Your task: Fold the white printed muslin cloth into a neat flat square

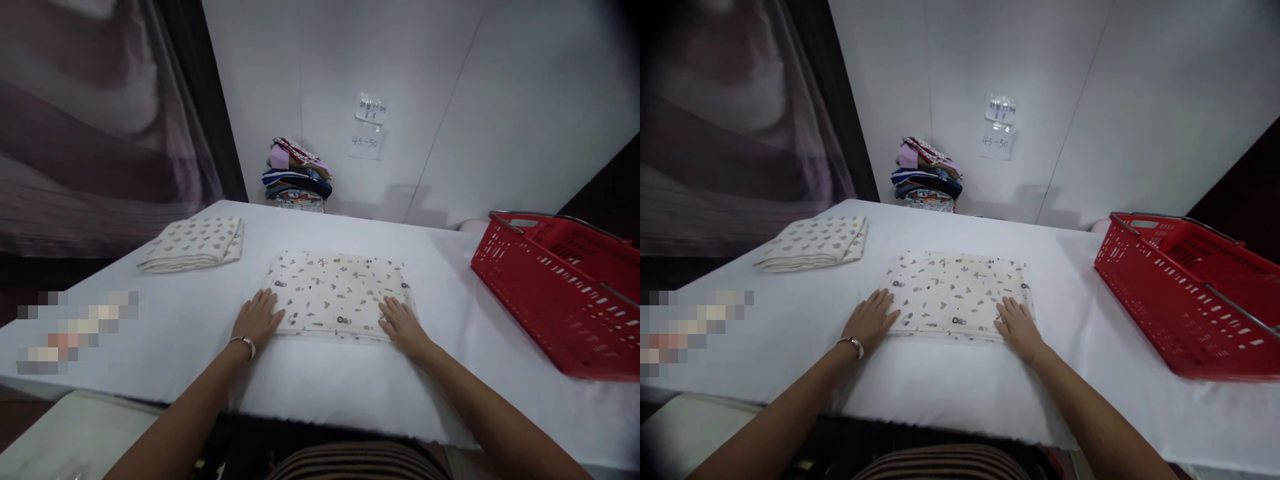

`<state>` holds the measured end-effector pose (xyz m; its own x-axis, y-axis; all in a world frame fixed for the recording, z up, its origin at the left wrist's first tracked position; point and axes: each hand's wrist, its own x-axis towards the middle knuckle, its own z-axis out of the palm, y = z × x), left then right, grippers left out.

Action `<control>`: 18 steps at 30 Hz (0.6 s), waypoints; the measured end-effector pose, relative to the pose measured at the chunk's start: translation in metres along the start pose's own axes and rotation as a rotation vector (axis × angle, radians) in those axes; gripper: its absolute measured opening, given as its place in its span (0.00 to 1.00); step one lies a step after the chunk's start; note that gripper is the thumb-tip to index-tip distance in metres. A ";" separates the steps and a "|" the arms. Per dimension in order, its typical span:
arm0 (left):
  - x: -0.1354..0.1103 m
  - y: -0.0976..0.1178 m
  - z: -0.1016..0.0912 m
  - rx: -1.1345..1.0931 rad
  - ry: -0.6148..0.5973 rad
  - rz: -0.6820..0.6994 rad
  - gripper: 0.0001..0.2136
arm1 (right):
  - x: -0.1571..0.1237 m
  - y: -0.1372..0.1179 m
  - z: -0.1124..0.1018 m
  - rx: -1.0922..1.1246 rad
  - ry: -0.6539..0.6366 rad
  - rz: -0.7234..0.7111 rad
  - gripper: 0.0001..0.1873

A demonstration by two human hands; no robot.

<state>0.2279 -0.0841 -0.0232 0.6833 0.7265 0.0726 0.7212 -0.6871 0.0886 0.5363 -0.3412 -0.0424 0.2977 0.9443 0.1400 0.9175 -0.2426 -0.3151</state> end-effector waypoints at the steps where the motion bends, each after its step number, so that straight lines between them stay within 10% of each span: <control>1: 0.000 -0.001 0.000 0.003 -0.019 0.000 0.25 | 0.000 0.002 0.002 0.011 -0.009 0.004 0.28; 5: 0.012 0.004 -0.011 0.025 -0.080 -0.041 0.26 | 0.009 0.014 -0.006 0.186 0.007 0.047 0.26; 10: 0.033 0.018 -0.012 0.043 0.007 0.013 0.28 | 0.058 0.052 -0.035 0.371 0.273 0.519 0.21; 18: 0.034 0.013 0.008 0.018 -0.034 0.054 0.28 | 0.135 0.108 -0.043 0.449 0.237 0.771 0.18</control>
<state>0.2618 -0.0682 -0.0273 0.7246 0.6878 0.0432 0.6848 -0.7256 0.0675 0.6874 -0.2494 -0.0171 0.8756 0.4751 -0.0874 0.2690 -0.6298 -0.7287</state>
